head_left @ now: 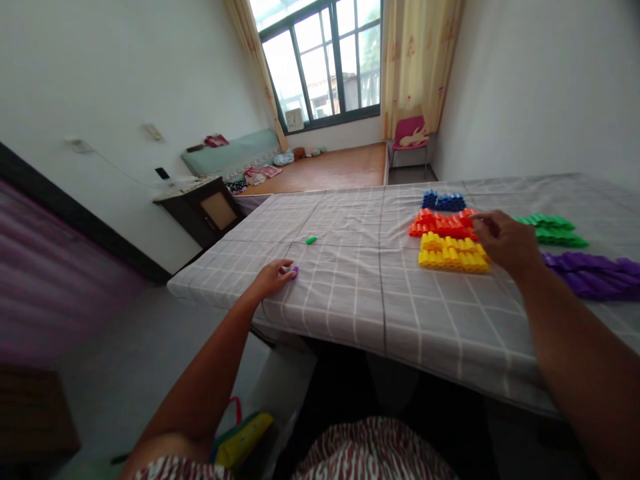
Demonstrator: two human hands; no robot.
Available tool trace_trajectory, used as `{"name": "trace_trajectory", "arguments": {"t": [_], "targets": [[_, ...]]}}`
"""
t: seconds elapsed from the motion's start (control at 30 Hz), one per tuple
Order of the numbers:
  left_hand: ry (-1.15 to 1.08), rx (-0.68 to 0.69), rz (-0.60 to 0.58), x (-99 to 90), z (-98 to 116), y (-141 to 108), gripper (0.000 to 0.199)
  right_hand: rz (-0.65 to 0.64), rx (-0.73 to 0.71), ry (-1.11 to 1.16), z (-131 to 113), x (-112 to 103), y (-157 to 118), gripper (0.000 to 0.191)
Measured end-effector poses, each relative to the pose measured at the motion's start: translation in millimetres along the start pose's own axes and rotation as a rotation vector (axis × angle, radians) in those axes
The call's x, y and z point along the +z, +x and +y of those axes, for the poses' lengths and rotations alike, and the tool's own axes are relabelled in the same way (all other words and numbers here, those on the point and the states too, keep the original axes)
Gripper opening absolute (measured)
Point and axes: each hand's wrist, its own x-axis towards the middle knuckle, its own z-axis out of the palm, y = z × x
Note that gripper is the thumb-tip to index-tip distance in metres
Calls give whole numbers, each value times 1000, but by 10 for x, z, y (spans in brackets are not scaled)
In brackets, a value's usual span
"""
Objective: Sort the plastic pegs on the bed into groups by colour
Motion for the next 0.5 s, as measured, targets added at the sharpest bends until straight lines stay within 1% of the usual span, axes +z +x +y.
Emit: {"name": "trace_trajectory", "arguments": {"t": [0.07,0.17,0.23,0.3,0.4,0.43,0.5], "targets": [[-13,34,-50,18,96,52,47,-14,-14,-2,4,14,-12,25],[-27,89,-110,43,264,148,40,10,8,-9,2,18,-7,25],[-92,118,-100,93,406,229,38,35,34,22,-10,0,8,28],[-210,149,-76,178,591,322,40,40,46,94,-32,-26,26,31],[-417,209,-78,360,978,467,40,-12,19,204,-90,-44,42,32],[-486,231,-91,432,1137,511,39,-57,5,241,-118,-40,42,33],[-627,274,-141,587,1490,587,37,-190,-23,341,-191,-23,29,35]]}}
